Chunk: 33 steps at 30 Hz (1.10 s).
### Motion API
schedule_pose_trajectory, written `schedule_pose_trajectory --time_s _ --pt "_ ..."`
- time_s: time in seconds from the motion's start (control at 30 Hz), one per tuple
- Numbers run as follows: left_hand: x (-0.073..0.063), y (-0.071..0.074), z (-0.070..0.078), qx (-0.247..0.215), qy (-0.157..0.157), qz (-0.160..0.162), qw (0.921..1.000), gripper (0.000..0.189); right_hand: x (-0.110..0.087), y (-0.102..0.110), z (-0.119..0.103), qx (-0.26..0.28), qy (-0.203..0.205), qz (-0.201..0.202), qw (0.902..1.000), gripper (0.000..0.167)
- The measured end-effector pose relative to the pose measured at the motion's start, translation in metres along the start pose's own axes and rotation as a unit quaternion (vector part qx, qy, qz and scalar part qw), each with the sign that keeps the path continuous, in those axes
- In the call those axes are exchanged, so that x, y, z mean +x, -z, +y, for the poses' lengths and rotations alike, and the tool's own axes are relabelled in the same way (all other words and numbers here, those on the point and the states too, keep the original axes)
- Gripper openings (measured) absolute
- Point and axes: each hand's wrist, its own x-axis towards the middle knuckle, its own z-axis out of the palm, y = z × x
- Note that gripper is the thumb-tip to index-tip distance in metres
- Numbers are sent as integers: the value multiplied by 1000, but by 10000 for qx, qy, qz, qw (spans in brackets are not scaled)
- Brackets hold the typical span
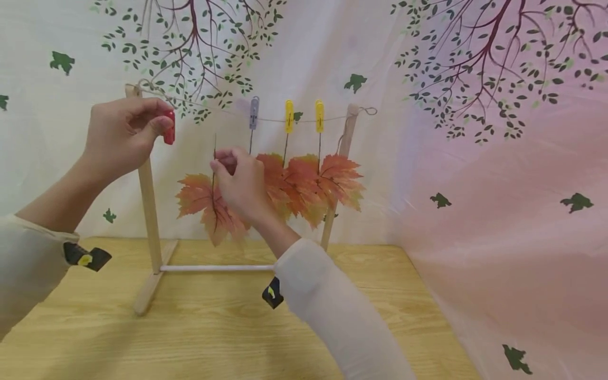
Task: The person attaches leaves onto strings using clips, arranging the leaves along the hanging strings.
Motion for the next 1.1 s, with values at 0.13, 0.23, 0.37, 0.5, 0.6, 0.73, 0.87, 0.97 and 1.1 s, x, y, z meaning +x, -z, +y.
schedule_pose_trajectory --time_s 0.13,0.23,0.37,0.5,0.6,0.73,0.87,0.97,1.1 --pt "11 0 4 -14 16 62 10000 20 6 2 5 -58 -59 107 9999 17" --pt "17 1 6 -25 45 100 9999 22 10 1 8 -86 -75 188 9998 16" --pt "25 3 7 -42 62 145 9999 25 15 -3 9 -136 -112 295 9994 16" --pt "30 4 7 44 107 164 9998 25 19 -8 7 -129 -207 285 9993 17" --pt "33 4 5 -26 206 236 9995 25 22 -10 5 -80 -274 280 9992 17" --pt "39 2 4 -307 401 466 9976 24 28 -13 3 -23 -299 303 9991 17" --pt "46 1 5 -494 468 637 9956 24 31 -15 0 -43 -313 256 9992 17" --pt "50 0 7 -511 522 624 9954 24 33 -17 -1 -92 -329 221 9992 18" --pt "55 -4 10 -433 401 594 9965 27 35 -19 -2 -156 -315 223 9991 18"
